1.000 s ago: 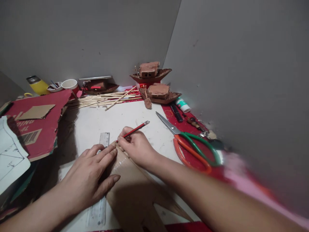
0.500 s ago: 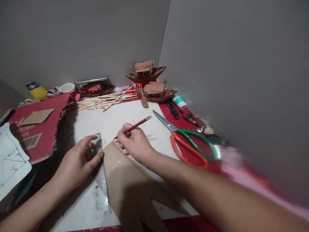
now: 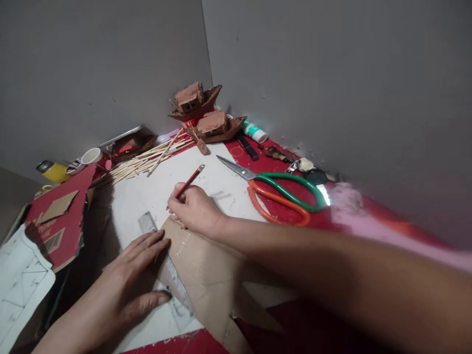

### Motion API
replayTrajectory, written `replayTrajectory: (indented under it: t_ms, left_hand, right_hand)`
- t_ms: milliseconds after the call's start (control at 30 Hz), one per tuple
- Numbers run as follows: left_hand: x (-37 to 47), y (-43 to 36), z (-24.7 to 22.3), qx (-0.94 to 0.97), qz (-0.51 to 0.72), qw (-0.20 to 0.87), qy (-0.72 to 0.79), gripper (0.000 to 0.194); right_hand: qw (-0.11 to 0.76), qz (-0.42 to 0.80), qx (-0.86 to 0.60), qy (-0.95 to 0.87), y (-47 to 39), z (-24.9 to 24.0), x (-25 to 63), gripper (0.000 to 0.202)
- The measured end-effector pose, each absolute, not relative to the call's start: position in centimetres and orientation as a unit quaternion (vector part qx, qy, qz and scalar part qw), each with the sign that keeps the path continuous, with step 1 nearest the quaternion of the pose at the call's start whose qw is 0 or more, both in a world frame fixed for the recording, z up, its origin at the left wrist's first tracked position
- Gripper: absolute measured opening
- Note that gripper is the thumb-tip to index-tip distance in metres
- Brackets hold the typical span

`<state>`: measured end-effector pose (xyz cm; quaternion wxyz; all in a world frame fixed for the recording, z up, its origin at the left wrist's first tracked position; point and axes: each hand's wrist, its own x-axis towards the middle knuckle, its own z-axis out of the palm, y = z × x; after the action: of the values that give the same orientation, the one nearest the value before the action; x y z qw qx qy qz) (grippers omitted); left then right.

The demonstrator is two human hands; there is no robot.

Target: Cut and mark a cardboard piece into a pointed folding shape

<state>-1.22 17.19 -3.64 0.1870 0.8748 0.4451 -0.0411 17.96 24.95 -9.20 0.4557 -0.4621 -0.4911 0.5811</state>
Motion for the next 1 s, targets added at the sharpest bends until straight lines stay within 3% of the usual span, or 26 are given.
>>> replayTrajectory:
  t_ms: [233, 400, 633, 733, 900, 1000]
  left_hand:
    - [-0.7, 17.4, -5.7, 0.880, 0.063, 0.150, 0.446, 0.076]
    - [-1.3, 16.3, -5.7, 0.860, 0.008, -0.028, 0.509, 0.084]
    - [-0.1, 15.9, -7.2, 0.893, -0.007, -0.071, 0.445, 0.087]
    - [0.1, 16.3, -7.2, 0.899, -0.004, -0.053, 0.435, 0.086]
    - [-1.1, 17.6, -5.4, 0.903, -0.032, 0.077, 0.422, 0.065]
    - [-2.0, 18.5, -4.7, 0.899, -0.043, 0.126, 0.417, 0.068]
  right_hand:
    - [0.464, 0.565, -0.465, -0.500, 25.1, -9.8, 18.1, 0.014]
    - [0.468, 0.572, -0.461, -0.491, 25.0, -9.4, 18.1, 0.015]
    - [0.472, 0.554, -0.465, -0.504, 25.3, -9.8, 18.0, 0.012]
    - [0.475, 0.556, -0.463, -0.502, 25.4, -9.8, 18.0, 0.012]
    - [0.486, 0.572, -0.460, -0.475, 25.4, -9.2, 18.2, 0.015]
    - [0.494, 0.580, -0.460, -0.455, 25.4, -8.8, 18.2, 0.018]
